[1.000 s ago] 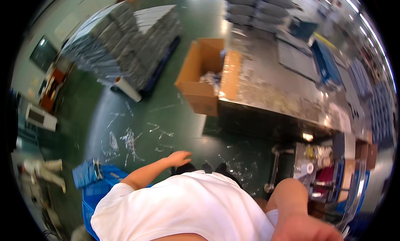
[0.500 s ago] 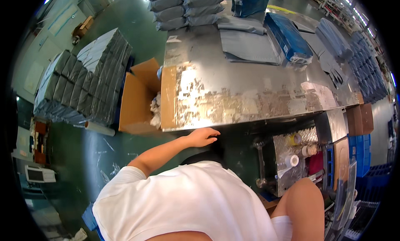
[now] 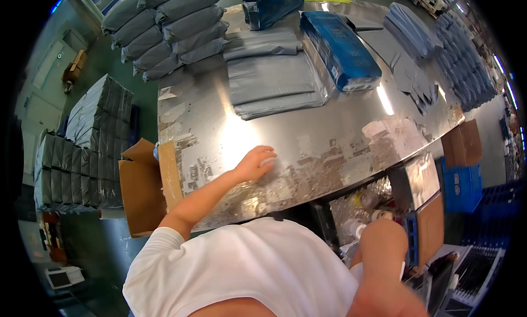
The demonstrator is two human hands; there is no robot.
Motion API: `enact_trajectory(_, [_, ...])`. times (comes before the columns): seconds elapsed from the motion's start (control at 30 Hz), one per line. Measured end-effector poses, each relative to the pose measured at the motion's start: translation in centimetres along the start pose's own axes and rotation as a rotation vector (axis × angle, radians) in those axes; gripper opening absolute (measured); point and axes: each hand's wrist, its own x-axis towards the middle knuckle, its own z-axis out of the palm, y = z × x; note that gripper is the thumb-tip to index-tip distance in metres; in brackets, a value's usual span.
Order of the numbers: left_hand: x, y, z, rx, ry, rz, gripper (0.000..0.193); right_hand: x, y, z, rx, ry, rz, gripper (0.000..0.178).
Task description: The person places blue packages into grey poly mailers on a metal table, seals them with clear tape, and stacks the finished packages. The person repeats this process for multiple items.
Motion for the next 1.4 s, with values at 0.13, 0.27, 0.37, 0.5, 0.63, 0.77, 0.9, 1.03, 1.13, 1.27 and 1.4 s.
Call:
enact_trajectory(0.13, [9.8,-5.2,-0.9,0.184,0.156,-0.071,0.031,-11.9,6.4,-8.7,-0.501,0.128,0.533,0.018])
enact_trajectory(0.27, [18.2,-12.4,-1.7,0.313,0.228,-0.282,0.035,-31.7,11.2,-17.5,-0.183,0.316,1.714,0.020])
enact_trajectory(0.37, [22.9,-15.5,-0.8,0.469,0.223,-0.467,0.035,-43.5,12.2,-26.8,-0.453,0.348,1.888,0.012])
enact_trajectory(0.5, [25.9,-12.7,-1.1,0.436,-0.329,-0.821,0.036,-52.1,16.1,-36.3,-0.852,0.259,1.930,0.039])
enact_trajectory(0.63, [22.4,-12.2,2.0,0.578,-0.313,-0.434,0.036,-55.4,20.8,-41.3,-0.714,0.053,1.973,0.051])
enact_trajectory(0.77, [22.0,-8.4,2.8,0.746,-0.226,-0.378,0.030,-58.0,21.4,-43.4,-0.459,-0.104,1.952,0.035])
enact_trajectory(0.9, [22.1,-8.3,4.2,0.405,-0.314,-0.645,0.024,-58.2,19.9,-43.3,-0.378,-0.105,2.124,0.012])
enact_trajectory(1.03, [27.6,-5.3,6.6,-0.057,0.135,-0.339,0.019,-54.0,16.8,-38.8,-0.242,0.021,2.098,0.016])
enact_trajectory(1.13, [31.2,-3.8,10.4,-0.337,0.295,-0.289,0.024,-52.4,12.9,-36.2,-0.197,0.063,2.143,0.017])
enact_trajectory(1.27, [30.7,-4.8,14.9,-0.485,-0.005,-0.644,0.020,-50.1,10.0,-34.2,-0.248,0.107,2.125,0.018])
enact_trajectory(1.4, [32.1,-0.5,10.5,-0.754,0.114,-0.537,0.015,-41.9,11.7,-33.8,-0.329,0.154,1.949,0.018])
